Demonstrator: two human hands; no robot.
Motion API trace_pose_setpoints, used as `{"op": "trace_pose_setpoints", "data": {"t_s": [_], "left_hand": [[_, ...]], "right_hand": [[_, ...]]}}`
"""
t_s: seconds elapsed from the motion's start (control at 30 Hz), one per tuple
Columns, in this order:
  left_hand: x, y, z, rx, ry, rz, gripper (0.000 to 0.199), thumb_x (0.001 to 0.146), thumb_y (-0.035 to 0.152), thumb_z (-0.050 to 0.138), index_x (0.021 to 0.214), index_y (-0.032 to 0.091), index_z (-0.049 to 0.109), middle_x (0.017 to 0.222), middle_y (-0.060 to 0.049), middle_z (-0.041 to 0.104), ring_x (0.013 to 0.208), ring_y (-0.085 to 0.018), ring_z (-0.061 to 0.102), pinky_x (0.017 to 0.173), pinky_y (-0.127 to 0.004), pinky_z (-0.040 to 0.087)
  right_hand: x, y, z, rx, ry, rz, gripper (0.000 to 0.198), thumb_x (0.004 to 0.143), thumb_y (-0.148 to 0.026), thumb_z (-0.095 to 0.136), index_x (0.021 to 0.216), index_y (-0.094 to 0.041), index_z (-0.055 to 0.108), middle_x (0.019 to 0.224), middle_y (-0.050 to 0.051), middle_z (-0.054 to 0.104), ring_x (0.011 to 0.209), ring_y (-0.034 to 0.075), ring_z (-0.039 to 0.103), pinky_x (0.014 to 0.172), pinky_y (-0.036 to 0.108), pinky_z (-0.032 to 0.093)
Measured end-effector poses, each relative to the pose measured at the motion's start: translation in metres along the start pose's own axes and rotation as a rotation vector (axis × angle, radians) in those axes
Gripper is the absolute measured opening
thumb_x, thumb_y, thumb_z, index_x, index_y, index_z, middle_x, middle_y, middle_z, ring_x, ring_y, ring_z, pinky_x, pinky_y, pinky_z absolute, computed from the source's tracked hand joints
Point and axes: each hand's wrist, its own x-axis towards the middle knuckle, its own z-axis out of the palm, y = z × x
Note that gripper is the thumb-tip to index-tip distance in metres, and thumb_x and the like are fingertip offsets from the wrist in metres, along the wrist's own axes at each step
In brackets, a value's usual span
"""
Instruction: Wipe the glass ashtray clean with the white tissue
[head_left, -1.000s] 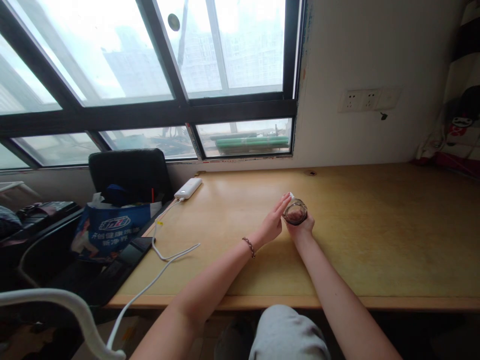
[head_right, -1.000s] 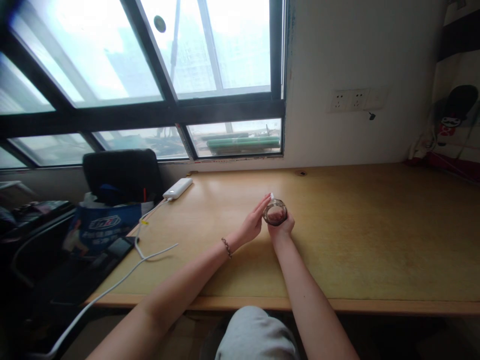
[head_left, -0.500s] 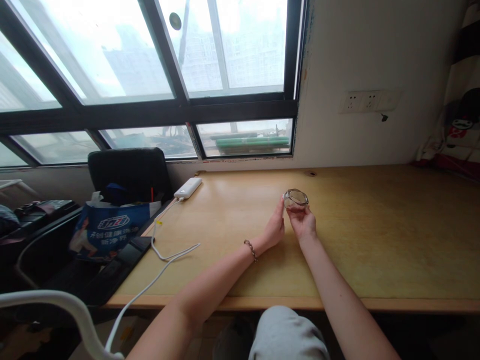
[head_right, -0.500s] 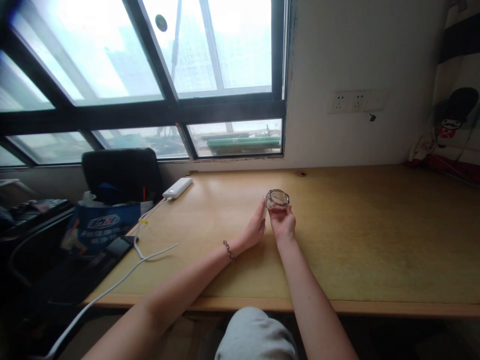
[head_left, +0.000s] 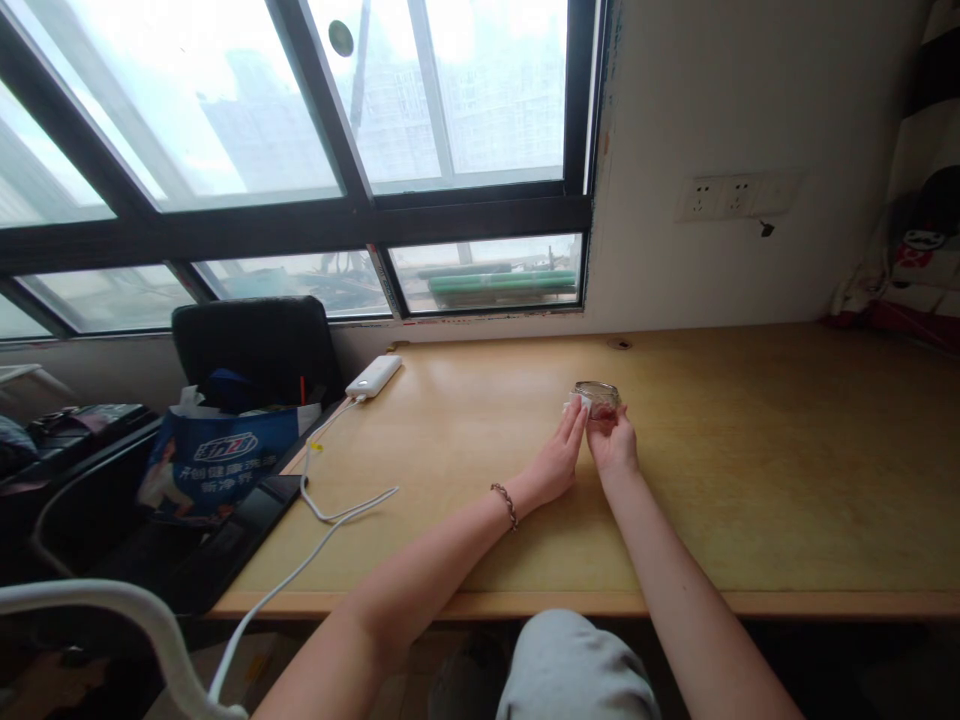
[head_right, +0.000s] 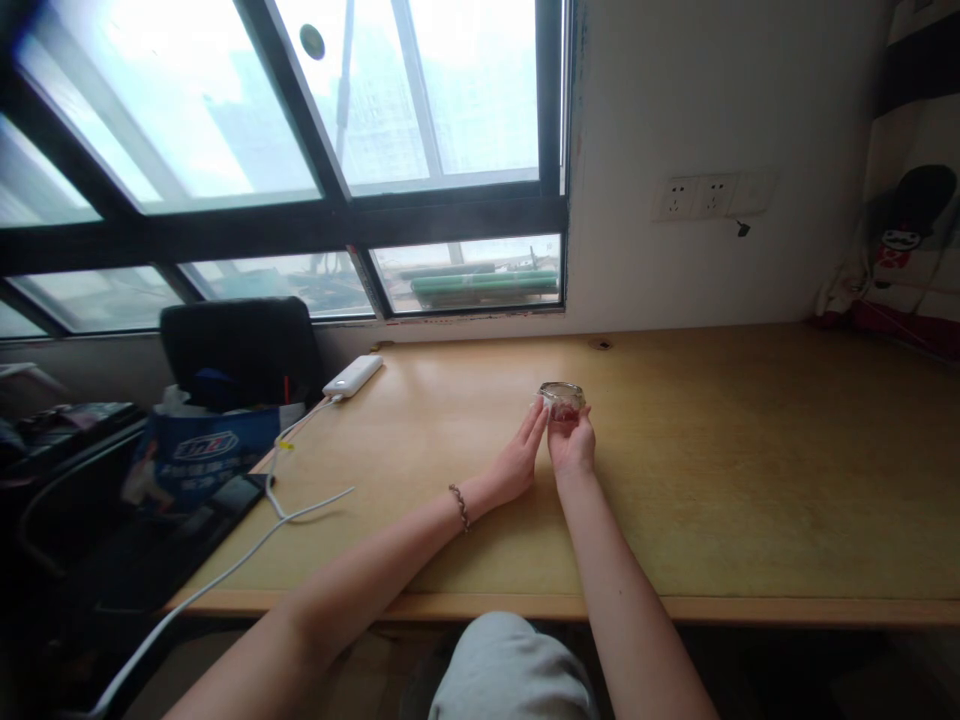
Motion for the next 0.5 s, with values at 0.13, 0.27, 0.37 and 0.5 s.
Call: {"op": "trace_pose_setpoints", "data": {"t_s": [0.13, 0.27, 0.37, 0.5], "left_hand": [[0.003, -0.002, -0.006, 0.297, -0.052, 0.065, 0.070, 0.070, -0.003, 0.028, 0.134, 0.008, 0.001, 0.140, -0.014, -0.003, 0.128, -0.022, -0.002, 0.105, -0.041, 0.019], [0.006, -0.001, -0.010, 0.493, -0.073, 0.114, 0.055, 0.081, 0.007, 0.027, 0.133, 0.008, 0.009, 0.140, -0.012, 0.007, 0.128, -0.020, 0.001, 0.105, -0.038, 0.020], [0.007, 0.006, -0.015, 0.611, -0.111, 0.161, 0.051, 0.083, 0.011, 0.029, 0.132, 0.008, 0.016, 0.139, -0.011, 0.012, 0.128, -0.019, 0.002, 0.105, -0.038, 0.018], [0.009, 0.016, -0.022, 0.695, -0.111, 0.178, 0.048, 0.083, 0.012, 0.028, 0.131, 0.008, 0.023, 0.139, -0.010, 0.016, 0.128, -0.019, 0.004, 0.105, -0.038, 0.015]], "right_hand": [[-0.006, 0.002, 0.003, -0.017, 0.051, 0.043, 0.038, 0.088, -0.030, 0.029, 0.062, -0.017, 0.052, 0.056, -0.001, 0.059, 0.059, 0.009, 0.059, 0.071, 0.024, 0.049], [-0.014, 0.009, 0.006, -0.123, 0.072, 0.114, 0.034, 0.086, -0.033, 0.034, 0.064, -0.016, 0.054, 0.065, 0.003, 0.063, 0.067, 0.012, 0.061, 0.071, 0.026, 0.050], [-0.017, 0.016, 0.006, -0.193, 0.139, 0.108, 0.031, 0.084, -0.032, 0.038, 0.067, -0.014, 0.056, 0.063, 0.002, 0.063, 0.064, 0.010, 0.061, 0.072, 0.023, 0.049], [-0.018, 0.021, 0.003, -0.254, 0.069, 0.049, 0.025, 0.079, -0.034, 0.046, 0.069, -0.014, 0.056, 0.064, 0.001, 0.063, 0.064, 0.011, 0.060, 0.071, 0.024, 0.049]]}}
